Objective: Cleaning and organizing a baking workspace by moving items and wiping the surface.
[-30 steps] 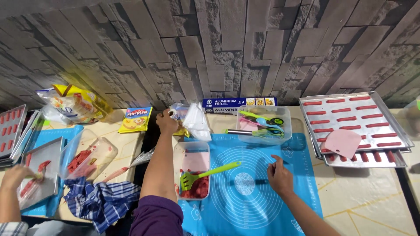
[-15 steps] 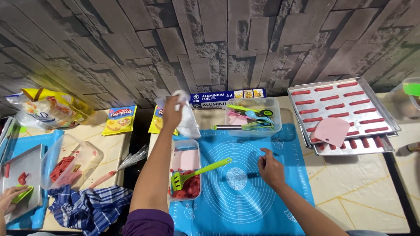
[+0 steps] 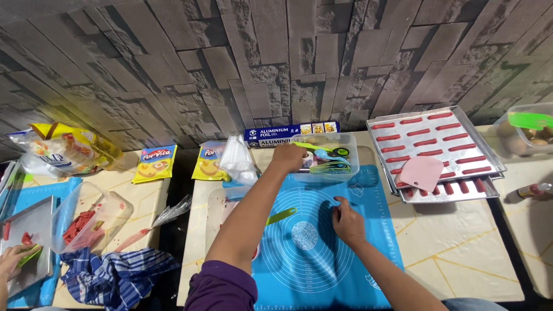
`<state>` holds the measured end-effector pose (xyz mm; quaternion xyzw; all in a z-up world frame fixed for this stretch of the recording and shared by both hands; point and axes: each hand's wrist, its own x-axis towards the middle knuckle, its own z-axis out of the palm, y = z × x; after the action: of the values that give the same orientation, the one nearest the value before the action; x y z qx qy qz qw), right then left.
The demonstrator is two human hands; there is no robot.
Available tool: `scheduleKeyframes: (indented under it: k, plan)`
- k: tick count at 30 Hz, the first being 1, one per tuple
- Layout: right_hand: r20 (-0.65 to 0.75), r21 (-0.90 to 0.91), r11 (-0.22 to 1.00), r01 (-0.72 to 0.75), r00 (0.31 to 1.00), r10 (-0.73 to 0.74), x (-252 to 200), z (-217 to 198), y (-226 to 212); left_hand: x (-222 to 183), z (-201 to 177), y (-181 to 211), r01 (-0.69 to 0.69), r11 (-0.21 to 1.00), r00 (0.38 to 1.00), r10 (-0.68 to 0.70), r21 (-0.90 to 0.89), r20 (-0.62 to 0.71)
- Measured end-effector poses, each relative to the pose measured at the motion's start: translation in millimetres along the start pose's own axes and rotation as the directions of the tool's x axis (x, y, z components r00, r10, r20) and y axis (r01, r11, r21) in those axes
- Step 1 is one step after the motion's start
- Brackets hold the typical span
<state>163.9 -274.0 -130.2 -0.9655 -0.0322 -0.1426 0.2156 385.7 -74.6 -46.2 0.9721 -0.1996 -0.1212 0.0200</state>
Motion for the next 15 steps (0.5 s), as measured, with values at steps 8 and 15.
scheduleKeyframes:
  k: [8, 15]
  plan:
    - [0.020, 0.036, 0.999, -0.013, 1.000, 0.012, -2, 1, 3, -78, -79, -70, 0.138, 0.875, 0.936, -0.268, -0.465, -0.226]
    - [-0.018, -0.017, 1.000, -0.015, 1.000, 0.014, -1, 3, 1, -98, 7, -204, 0.505, 0.664, 0.737, -0.664, -0.551, -0.125]
